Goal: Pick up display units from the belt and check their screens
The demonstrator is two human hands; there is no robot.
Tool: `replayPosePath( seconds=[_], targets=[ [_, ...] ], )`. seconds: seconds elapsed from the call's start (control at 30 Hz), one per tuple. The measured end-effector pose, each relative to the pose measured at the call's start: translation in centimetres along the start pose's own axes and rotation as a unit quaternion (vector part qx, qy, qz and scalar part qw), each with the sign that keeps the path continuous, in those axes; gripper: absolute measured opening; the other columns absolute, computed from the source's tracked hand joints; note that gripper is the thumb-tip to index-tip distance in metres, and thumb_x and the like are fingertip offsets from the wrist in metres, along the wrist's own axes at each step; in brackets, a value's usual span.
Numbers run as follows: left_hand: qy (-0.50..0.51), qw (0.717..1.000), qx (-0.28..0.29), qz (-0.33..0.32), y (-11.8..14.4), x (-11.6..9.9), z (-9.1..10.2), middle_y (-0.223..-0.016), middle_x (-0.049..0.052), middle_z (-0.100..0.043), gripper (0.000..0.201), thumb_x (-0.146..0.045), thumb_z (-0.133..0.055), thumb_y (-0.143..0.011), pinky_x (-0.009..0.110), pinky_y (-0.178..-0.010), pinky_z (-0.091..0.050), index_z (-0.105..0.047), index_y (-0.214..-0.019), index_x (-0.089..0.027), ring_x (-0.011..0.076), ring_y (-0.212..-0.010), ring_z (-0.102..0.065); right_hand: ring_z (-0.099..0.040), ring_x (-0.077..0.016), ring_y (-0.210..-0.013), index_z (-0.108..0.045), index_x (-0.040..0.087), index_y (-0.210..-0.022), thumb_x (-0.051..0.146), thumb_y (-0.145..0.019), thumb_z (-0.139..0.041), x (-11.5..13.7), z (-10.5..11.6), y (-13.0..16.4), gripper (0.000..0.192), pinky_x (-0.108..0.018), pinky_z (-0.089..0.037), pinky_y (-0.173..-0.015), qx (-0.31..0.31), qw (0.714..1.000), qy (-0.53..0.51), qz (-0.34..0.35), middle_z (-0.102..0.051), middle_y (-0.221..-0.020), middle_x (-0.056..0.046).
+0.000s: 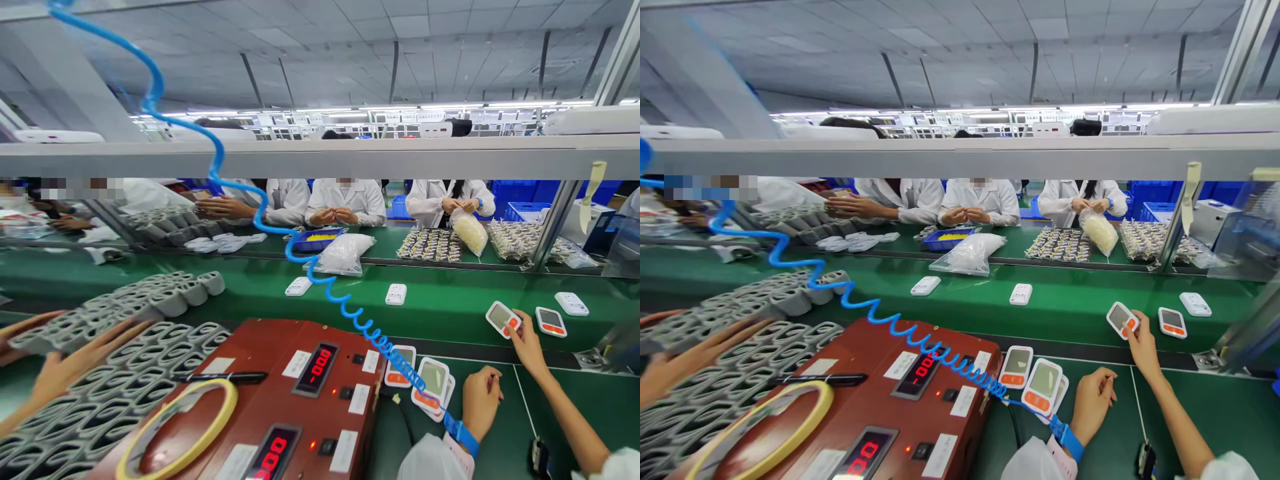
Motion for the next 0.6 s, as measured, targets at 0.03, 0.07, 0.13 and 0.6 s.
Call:
replayPosePath(
  seconds=[0.03, 0.07, 0.13, 0.6],
  targets=[
    [0.003, 1.000, 0.001, 0.000, 0.0, 0.0, 0.0, -0.059, 0.000, -0.068, 0.029, -0.017, -0.041, -0.086, 0.020, -0.054, -0.044, -0.068, -0.095, -0.017, 0.0120, -0.048, -0.059, -0.065, -0.0262, -0.084, -0.037, 0.017, -0.136, 0.054, -0.088, -0.046, 0.9, 0.1, 0.6, 0.061, -0.041, -0.055, -0.075, 0.010, 0.999, -0.049, -0.013, -0.063, -0.103, -0.012],
    [0.005, 1.000, 0.002, -0.002, -0.1, 0.0, 0.0, -0.059, 0.000, -0.068, 0.028, -0.017, -0.041, -0.086, 0.020, -0.054, -0.044, -0.068, -0.095, -0.017, 0.0119, -0.048, -0.059, -0.065, -0.0260, -0.088, -0.038, 0.020, -0.136, 0.055, -0.088, -0.048, 2.0, 0.1, 1.4, 0.060, -0.039, -0.056, -0.073, 0.024, 0.993, -0.111, -0.029, -0.063, -0.108, -0.011],
    [0.008, 1.000, 0.001, -0.007, -0.1, -0.1, 0.0, -0.059, 0.000, -0.068, 0.028, -0.018, -0.042, -0.087, 0.020, -0.055, -0.044, -0.068, -0.096, -0.017, 0.0118, -0.049, -0.059, -0.064, -0.0264, -0.093, -0.041, 0.025, -0.137, 0.056, -0.086, -0.055, 4.5, 0.2, 3.1, 0.062, -0.038, -0.058, -0.070, 0.053, 0.967, -0.240, -0.071, -0.061, -0.118, -0.011],
    [-0.016, 1.000, 0.022, -0.002, 0.4, -1.3, 0.3, -0.061, -0.001, -0.065, 0.026, -0.020, -0.042, -0.088, 0.020, -0.057, -0.043, -0.067, -0.093, -0.016, 0.0110, -0.051, -0.058, -0.063, -0.0253, -0.096, -0.040, 0.028, -0.142, 0.051, -0.083, -0.065, 13.7, 4.8, 7.8, 0.069, -0.026, -0.058, -0.060, 0.070, 0.928, -0.350, -0.107, -0.059, -0.123, -0.009]
  ],
)
Point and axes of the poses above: each hand's wrist, its own y-axis away from the middle knuckle, its own z-axis out of the back of the hand, x = y × z, the point moved 9 cm from there along -y, towards the middle knuckle
